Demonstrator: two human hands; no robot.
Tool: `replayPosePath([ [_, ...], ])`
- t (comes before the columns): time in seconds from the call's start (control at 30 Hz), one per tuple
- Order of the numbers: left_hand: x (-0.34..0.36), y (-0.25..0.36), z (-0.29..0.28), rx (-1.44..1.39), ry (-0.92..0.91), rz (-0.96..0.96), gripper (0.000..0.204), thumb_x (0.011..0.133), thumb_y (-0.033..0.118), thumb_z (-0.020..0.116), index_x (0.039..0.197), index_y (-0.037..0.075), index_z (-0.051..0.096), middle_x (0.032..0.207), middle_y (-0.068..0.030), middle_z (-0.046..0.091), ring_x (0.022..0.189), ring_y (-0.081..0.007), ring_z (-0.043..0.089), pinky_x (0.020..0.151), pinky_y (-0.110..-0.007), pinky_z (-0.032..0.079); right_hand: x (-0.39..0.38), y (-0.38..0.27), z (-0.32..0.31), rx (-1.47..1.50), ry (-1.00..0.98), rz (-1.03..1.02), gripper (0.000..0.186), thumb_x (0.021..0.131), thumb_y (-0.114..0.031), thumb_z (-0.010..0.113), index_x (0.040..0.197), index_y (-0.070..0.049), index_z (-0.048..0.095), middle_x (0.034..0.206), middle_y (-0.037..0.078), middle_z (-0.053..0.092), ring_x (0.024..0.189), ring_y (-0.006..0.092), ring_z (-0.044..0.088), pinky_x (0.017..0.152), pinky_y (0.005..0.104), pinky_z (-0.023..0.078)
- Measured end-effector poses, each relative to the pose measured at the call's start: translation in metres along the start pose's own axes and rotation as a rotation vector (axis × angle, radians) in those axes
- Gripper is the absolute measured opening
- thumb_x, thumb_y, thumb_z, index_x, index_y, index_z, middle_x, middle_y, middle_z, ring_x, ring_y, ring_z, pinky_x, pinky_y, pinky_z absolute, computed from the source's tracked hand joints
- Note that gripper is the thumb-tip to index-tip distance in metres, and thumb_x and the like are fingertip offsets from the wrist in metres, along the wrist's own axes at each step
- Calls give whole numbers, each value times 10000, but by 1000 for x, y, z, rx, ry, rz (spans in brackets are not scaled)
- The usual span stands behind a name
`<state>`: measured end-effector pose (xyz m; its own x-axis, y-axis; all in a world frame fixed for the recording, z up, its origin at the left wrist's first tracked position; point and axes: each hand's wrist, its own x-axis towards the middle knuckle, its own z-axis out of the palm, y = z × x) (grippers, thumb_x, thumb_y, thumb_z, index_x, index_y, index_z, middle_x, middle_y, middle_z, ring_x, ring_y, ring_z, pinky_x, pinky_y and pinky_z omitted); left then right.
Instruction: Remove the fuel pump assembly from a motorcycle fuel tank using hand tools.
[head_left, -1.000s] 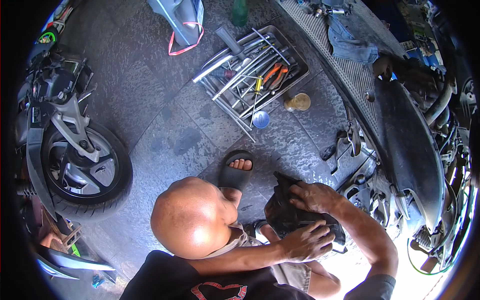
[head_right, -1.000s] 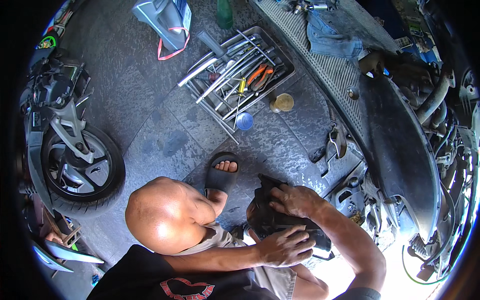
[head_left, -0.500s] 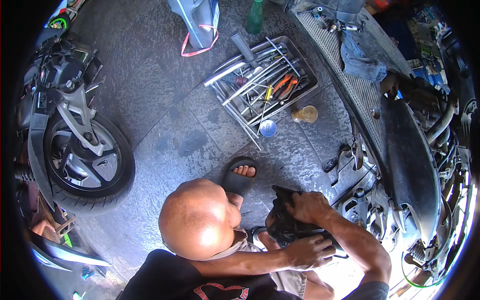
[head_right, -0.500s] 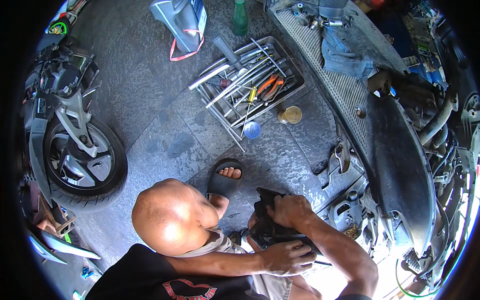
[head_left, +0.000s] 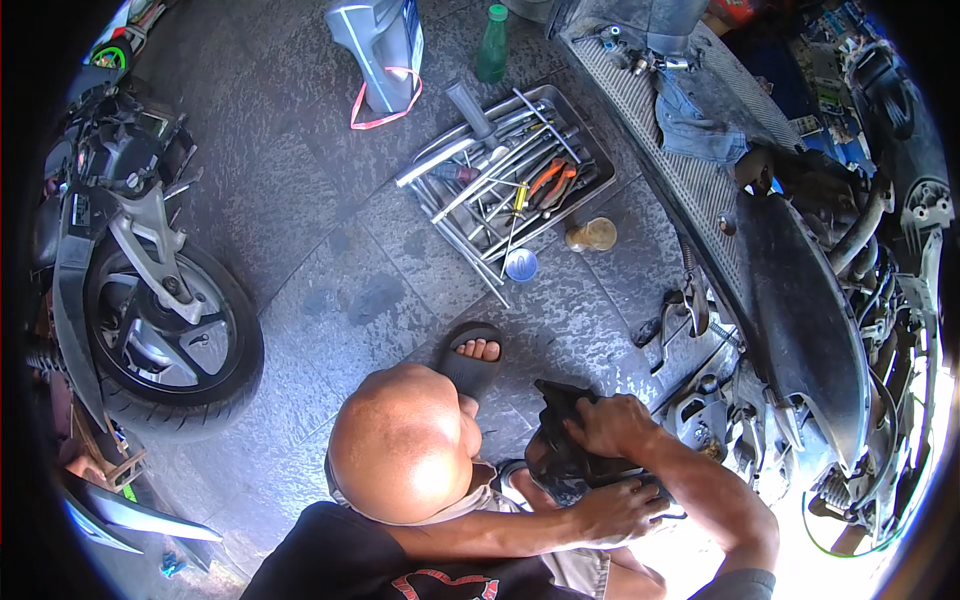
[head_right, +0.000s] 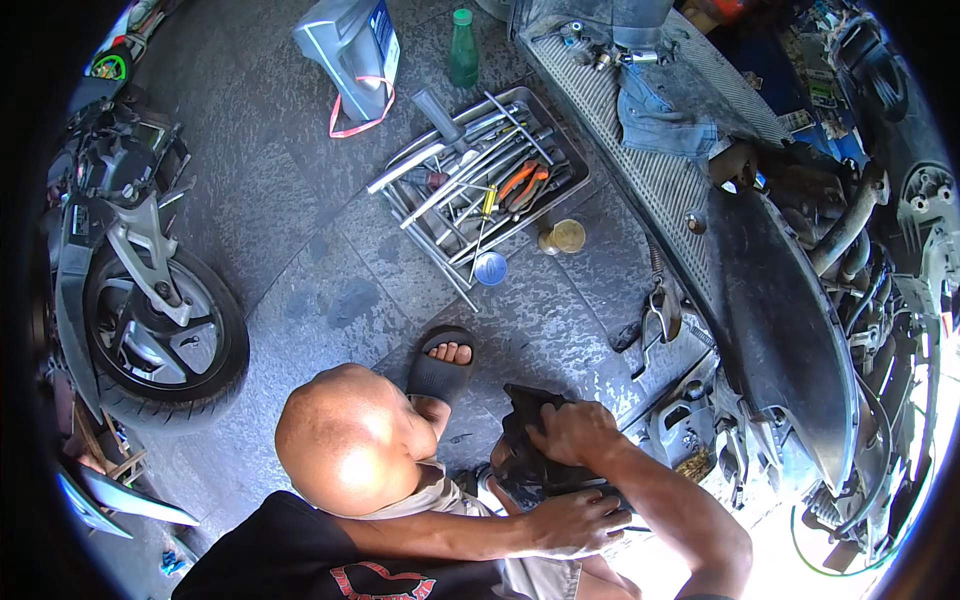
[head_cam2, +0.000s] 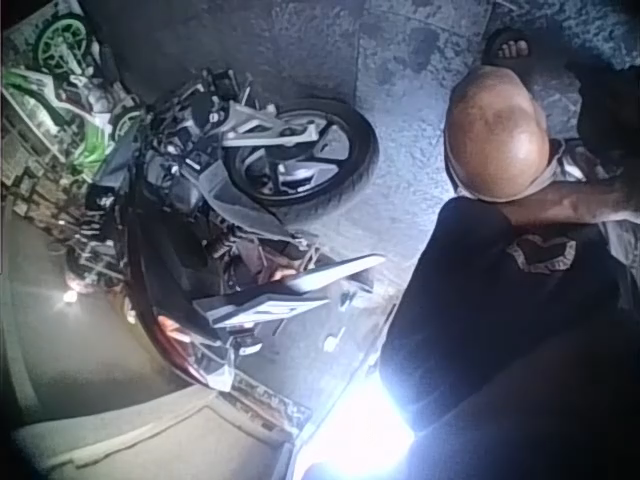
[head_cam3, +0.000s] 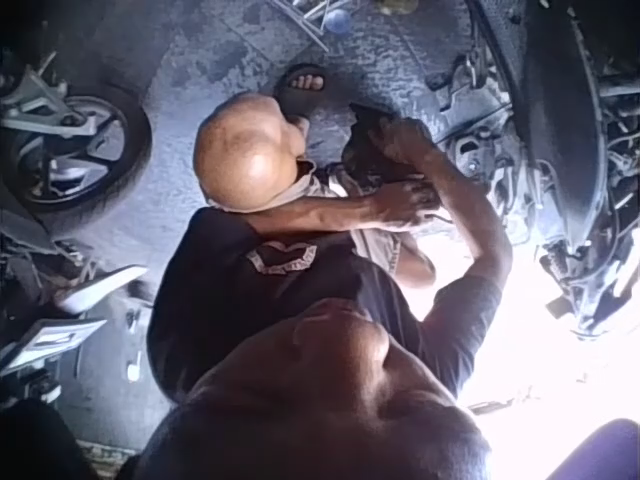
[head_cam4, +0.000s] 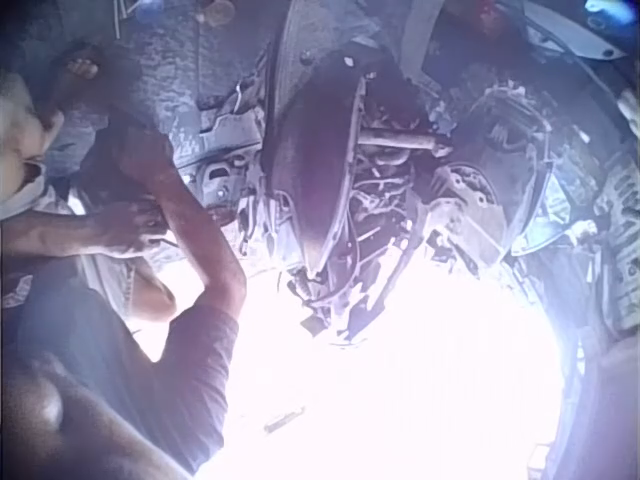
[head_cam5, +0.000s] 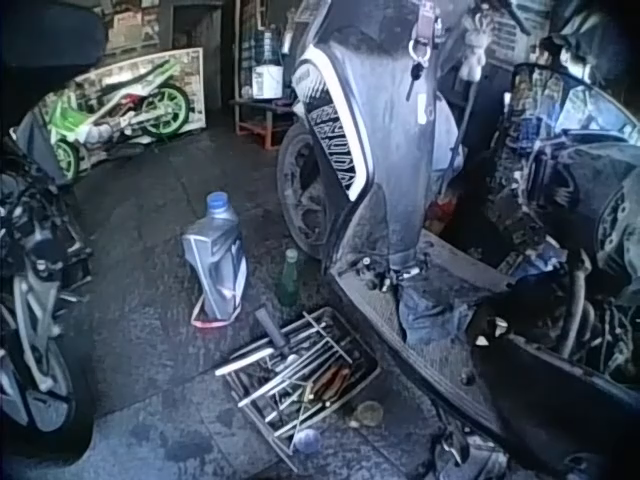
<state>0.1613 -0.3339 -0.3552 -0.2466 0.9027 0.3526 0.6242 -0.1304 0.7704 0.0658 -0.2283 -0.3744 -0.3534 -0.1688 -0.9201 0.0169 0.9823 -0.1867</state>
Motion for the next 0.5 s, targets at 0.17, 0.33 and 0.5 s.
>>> replayPosePath([
  [0.17,-4,1,11,57,-40,5,286,836,272,573,1012,136,752,1282,-74,561,1195,-249,521,1023,-394,407,5,-13,2,84,-5,183,538,974,-511,433,1104,-24,623,1008,243,708,1003,384,689,895,479,532],
  [0.33,-5,-1,5,-23,-66,-12,295,840,262,562,1030,95,712,1312,-56,550,1180,-257,531,1016,-418,430,-6,-3,2,-5,39,-45,542,993,-501,408,1163,-19,588,992,244,707,997,400,685,895,490,523],
  [0.5,-7,-3,1,47,13,0,238,825,258,584,986,128,702,1201,-72,563,1111,-226,559,903,-365,486,-8,3,6,54,31,0,572,998,-545,408,1200,-34,567,996,253,699,980,423,673,882,524,507],
])
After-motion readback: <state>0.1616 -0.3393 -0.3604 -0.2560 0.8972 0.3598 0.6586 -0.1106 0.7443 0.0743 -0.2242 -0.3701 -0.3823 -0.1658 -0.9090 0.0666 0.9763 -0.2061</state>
